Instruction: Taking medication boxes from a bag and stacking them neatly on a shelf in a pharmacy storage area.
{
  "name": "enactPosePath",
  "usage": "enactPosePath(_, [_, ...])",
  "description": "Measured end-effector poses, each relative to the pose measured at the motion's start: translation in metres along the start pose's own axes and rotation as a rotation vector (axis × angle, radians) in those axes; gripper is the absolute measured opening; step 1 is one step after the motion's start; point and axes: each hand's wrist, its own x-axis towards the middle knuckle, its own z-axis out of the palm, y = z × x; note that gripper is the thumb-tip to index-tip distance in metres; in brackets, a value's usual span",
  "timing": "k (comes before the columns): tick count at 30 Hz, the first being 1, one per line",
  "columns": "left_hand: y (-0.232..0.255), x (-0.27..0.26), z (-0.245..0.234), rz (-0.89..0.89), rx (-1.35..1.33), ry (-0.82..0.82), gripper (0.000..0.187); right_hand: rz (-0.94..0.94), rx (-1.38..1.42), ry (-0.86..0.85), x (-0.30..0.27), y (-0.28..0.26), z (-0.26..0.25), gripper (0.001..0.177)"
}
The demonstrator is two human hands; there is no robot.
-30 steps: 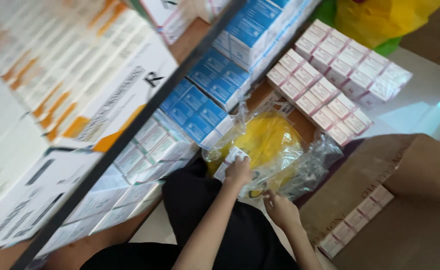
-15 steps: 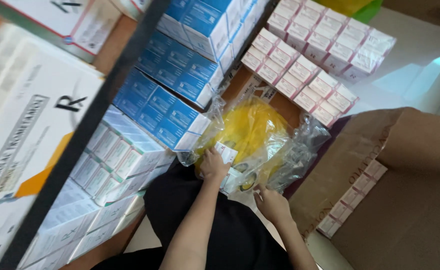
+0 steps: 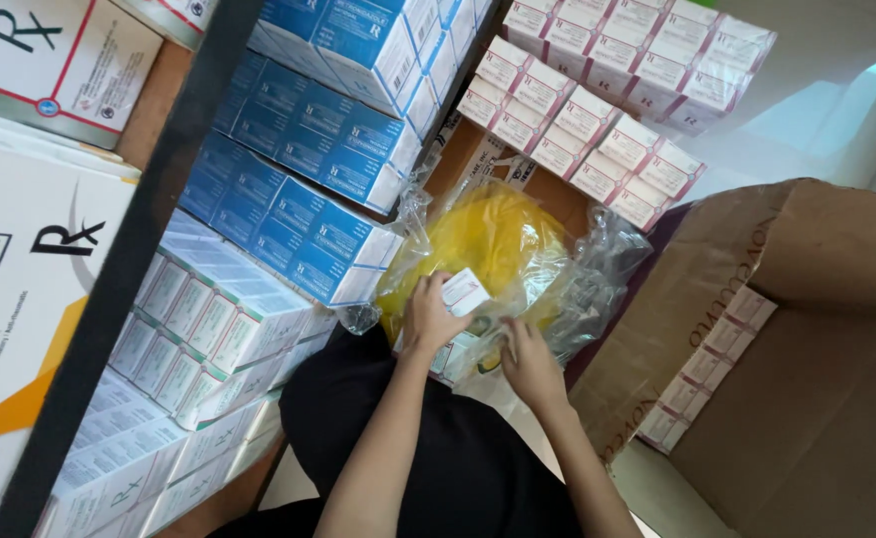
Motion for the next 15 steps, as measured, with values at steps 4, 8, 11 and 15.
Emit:
enactPosePath(4, [0.014,0.002,-0.014,0.118,-0.239,-0.038,0.071,-0.090,0.035,0.139,0.019,0.020,0.013,0.054])
enactPosePath(8, [0.016,0.007,-0.016,0.147,-0.402,-0.186,0.069,-0.124,0.194,0.100,0.037,0.046,0.021,0.063])
enactPosePath(11, [0.008,0.009,-0.017,0.024,-0.578,-0.382,0.074,-0.145,0.330,0.043,0.038,0.030,0.001,0.067])
enactPosePath(15, [0.006,0.009,-0.024,-0.027,-0.789,-0.536,0.085,0.097,0.718,-0.111,0.030,-0.010,-0.027,0.070])
